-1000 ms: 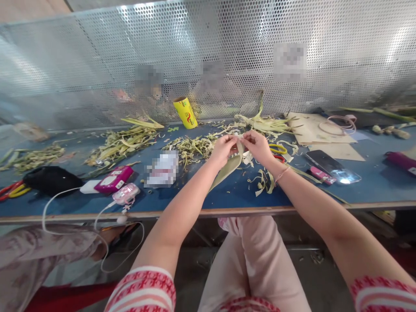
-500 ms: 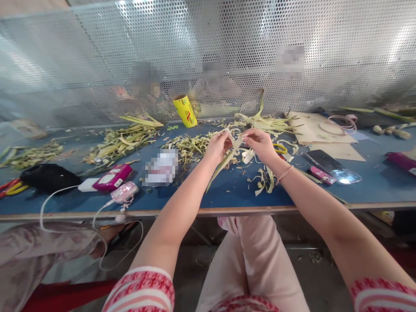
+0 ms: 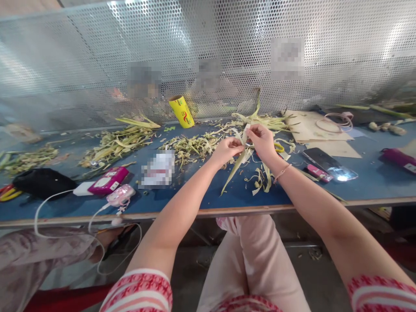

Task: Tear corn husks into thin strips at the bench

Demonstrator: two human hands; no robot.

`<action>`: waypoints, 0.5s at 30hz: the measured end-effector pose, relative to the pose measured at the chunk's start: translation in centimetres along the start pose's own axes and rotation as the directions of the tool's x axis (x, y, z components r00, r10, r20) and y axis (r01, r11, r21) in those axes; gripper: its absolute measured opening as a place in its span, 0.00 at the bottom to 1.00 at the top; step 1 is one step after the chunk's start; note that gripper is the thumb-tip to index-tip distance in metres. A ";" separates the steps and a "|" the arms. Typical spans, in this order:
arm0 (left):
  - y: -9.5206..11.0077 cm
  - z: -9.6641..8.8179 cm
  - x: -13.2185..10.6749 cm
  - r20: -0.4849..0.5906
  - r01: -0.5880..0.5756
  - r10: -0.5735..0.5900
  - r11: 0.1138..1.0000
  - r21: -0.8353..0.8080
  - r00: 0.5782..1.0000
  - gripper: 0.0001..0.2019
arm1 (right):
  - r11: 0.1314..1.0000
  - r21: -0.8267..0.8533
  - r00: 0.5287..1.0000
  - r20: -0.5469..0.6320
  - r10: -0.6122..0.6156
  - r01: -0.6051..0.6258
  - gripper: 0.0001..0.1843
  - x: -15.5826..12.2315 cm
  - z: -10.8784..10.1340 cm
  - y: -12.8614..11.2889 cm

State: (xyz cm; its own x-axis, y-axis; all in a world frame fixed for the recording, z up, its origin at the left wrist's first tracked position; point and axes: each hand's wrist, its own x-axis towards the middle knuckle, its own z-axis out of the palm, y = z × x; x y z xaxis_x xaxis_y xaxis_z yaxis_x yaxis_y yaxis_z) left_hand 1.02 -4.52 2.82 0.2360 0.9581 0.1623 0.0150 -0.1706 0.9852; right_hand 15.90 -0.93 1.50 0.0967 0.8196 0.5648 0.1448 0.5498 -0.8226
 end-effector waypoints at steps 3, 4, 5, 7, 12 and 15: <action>0.3 0.3 -0.2 0.030 0.043 -0.041 0.997 -0.065 0.999 0.11 | 0.995 -0.086 0.999 0.027 -0.047 0.049 0.11 -0.1 -0.1 -0.4; 0.3 0.4 -0.3 0.048 0.053 -0.048 0.994 -0.099 0.998 0.12 | 0.991 -0.112 0.997 0.035 -0.067 0.071 0.10 -0.2 -0.1 -0.7; 0.4 0.5 -0.3 0.062 0.059 -0.051 0.990 -0.125 0.997 0.13 | 0.987 -0.133 0.996 0.040 -0.086 0.090 0.09 -0.3 -0.2 -1.0; 0.4 0.7 -0.3 0.069 0.065 -0.056 0.989 -0.134 0.996 0.16 | 0.979 -0.162 0.992 0.044 -0.118 0.124 0.08 -0.6 -0.3 -1.7; 0.0 0.6 0.0 0.063 0.068 -0.057 0.982 -0.176 0.996 0.12 | 0.921 -0.302 0.970 0.074 -0.233 0.245 0.07 -1.3 -0.8 -3.6; -0.1 0.2 0.2 0.029 0.039 -0.033 0.962 -0.271 0.999 0.10 | 0.885 -0.363 0.957 0.110 -0.270 0.291 0.07 -1.4 -1.2 -4.0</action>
State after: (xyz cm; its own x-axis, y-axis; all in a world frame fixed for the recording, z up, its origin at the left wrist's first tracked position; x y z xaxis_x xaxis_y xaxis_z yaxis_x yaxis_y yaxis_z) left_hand 1.27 -4.38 2.76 0.2630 0.9562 0.1285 -0.2392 -0.0644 0.9688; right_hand 16.37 -4.47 4.08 -0.0546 0.6532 0.7552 0.5142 0.6667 -0.5395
